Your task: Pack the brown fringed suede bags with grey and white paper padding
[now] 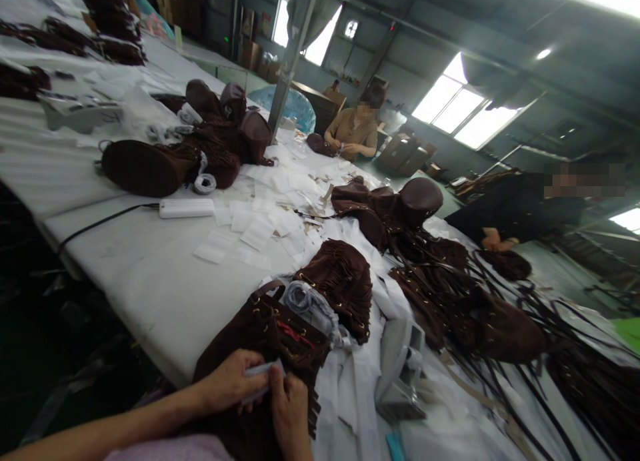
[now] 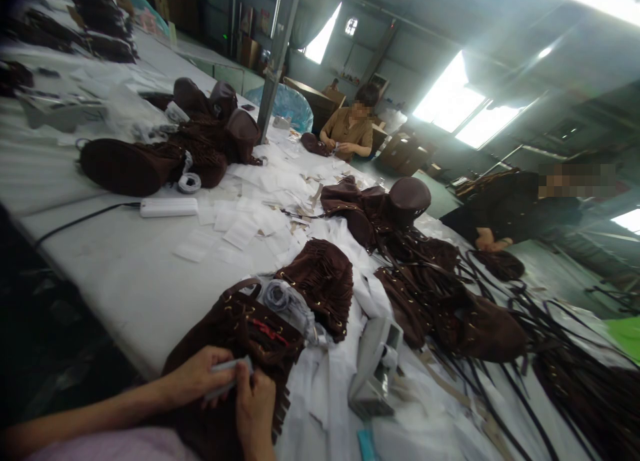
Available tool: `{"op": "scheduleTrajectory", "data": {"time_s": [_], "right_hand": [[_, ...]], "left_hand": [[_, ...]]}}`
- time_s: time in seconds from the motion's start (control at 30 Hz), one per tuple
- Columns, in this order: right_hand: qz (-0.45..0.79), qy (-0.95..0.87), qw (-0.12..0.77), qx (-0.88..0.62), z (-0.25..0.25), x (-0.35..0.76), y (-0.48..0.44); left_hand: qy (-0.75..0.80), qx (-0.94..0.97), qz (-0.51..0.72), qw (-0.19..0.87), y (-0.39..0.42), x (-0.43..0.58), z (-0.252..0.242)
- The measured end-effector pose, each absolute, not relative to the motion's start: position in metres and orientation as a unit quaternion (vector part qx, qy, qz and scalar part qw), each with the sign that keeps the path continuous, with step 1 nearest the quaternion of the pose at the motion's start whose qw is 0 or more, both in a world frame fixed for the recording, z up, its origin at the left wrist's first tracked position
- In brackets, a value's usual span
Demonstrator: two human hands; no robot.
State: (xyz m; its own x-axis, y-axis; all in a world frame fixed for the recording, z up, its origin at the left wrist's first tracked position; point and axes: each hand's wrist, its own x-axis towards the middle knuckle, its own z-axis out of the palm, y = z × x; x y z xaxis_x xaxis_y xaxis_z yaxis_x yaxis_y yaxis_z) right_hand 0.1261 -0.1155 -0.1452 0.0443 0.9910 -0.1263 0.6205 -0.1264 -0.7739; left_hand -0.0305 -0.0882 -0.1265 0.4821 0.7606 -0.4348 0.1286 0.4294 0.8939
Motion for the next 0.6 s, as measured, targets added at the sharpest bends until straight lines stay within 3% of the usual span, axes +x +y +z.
{"op": "scheduleTrajectory", "data": {"time_s": [0.17,0.37,0.6], "right_hand": [[0.424,-0.586,0.341,-0.601,-0.152,0.131,-0.120],[0.464,-0.582,0.341,-0.574,-0.142,0.131,-0.126],[0.459,-0.550,0.308,-0.627,-0.133,0.123,-0.116]], "left_hand": [[0.414,0.439,0.241,0.760,-0.083,-0.037,-0.137],[0.374,0.403,0.269,0.791,-0.081,-0.039,-0.147],[0.426,0.444,0.247,0.749,-0.085,-0.032,-0.140]]}}
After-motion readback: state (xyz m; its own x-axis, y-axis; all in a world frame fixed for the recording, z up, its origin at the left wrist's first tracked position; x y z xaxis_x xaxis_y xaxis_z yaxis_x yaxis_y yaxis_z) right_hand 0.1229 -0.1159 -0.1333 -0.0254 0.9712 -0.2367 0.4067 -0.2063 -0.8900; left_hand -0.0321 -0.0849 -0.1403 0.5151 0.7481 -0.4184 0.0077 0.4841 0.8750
